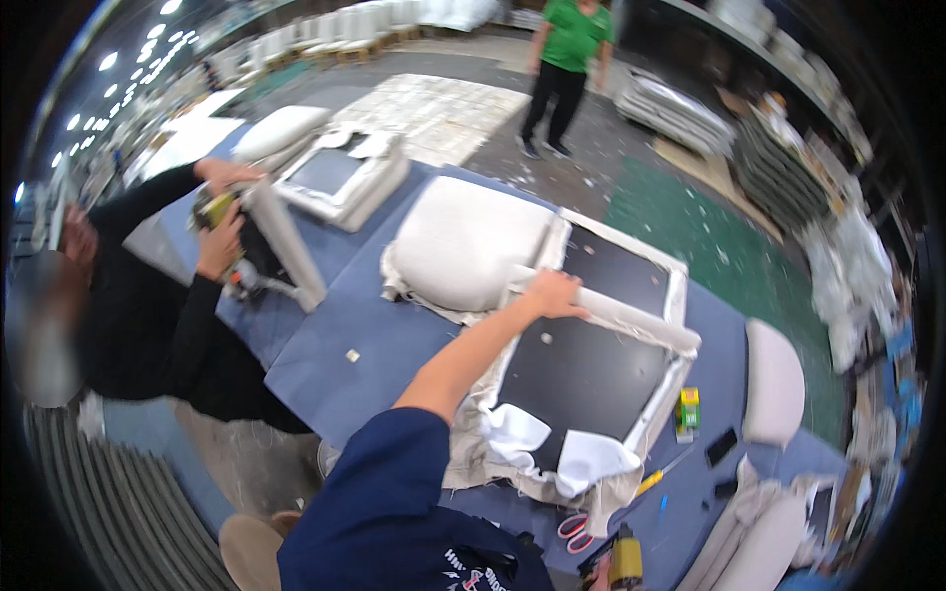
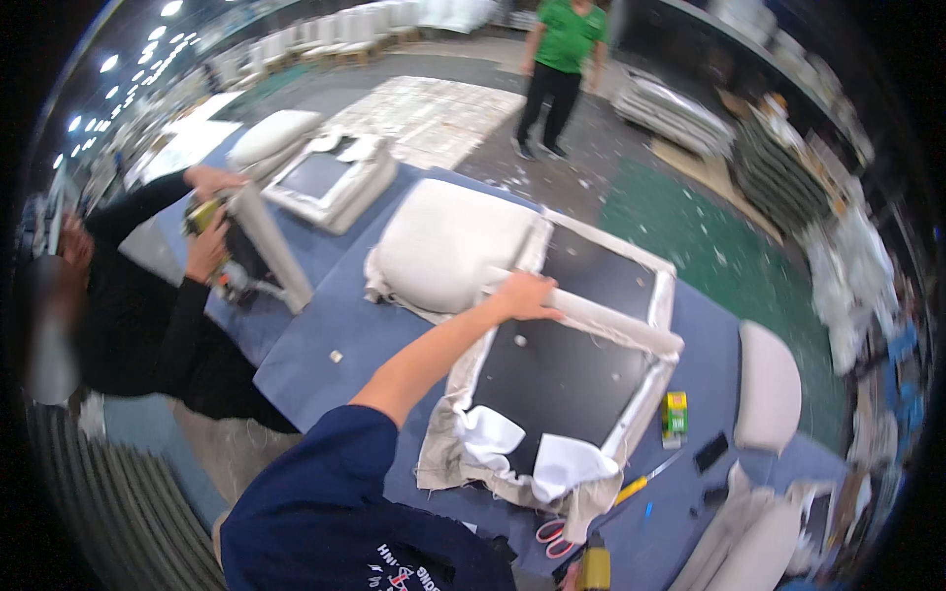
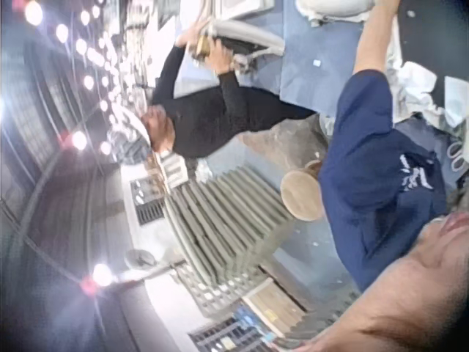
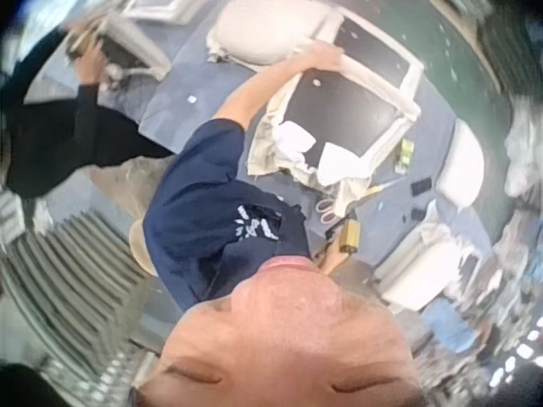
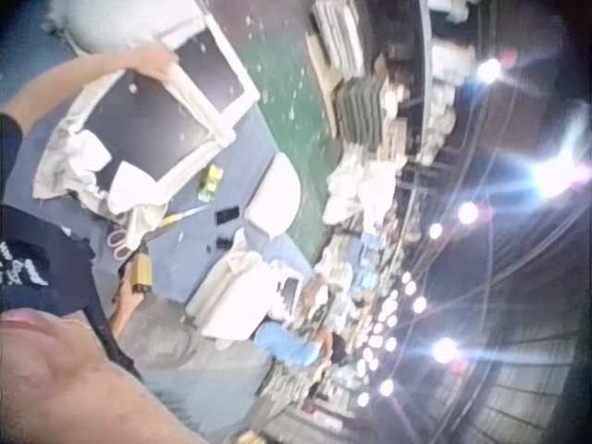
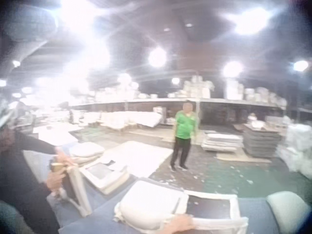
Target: The person covers a cylindrical foam cushion with a light-colored fabric cover. They use a staple gun to secure the fabric to the foam, trim excess material with scissors, and smooth the cover by hand. The person repeats this process on multiple cushions at a workbench.
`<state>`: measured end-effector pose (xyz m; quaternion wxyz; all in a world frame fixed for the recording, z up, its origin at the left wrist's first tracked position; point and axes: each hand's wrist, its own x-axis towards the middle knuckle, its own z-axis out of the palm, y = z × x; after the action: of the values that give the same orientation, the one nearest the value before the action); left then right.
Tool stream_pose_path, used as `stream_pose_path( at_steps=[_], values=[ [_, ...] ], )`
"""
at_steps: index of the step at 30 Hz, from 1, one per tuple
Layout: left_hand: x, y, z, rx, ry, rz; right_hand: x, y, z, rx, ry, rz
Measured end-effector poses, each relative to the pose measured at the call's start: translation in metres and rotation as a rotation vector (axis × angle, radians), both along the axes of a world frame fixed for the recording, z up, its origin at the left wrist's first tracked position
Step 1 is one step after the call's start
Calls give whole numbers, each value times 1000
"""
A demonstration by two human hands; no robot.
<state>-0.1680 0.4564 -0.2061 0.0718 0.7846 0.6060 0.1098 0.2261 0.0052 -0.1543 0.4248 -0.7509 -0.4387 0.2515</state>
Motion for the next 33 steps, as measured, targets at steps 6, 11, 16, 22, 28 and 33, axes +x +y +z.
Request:
stream_pose_path(
  at_steps=[6,11,16,22,28,33],
  values=[
    [-6,-61,62,173,-26,-30,20,43,-53,-91,266,33],
    [16,-169,145,44,44,8,-17,58,-35,155,261,193],
    [-17,-265,172,-240,55,19,-17,43,-32,-28,66,543],
    [-59,-240,113,-566,-693,138,21,3,-27,-248,120,691],
    [-45,-259,102,-622,-880,63,49,-16,17,-876,-553,746],
    [-17,-271,125,-683,-1128,148,42,-23,23,-474,16,493]
  ],
)
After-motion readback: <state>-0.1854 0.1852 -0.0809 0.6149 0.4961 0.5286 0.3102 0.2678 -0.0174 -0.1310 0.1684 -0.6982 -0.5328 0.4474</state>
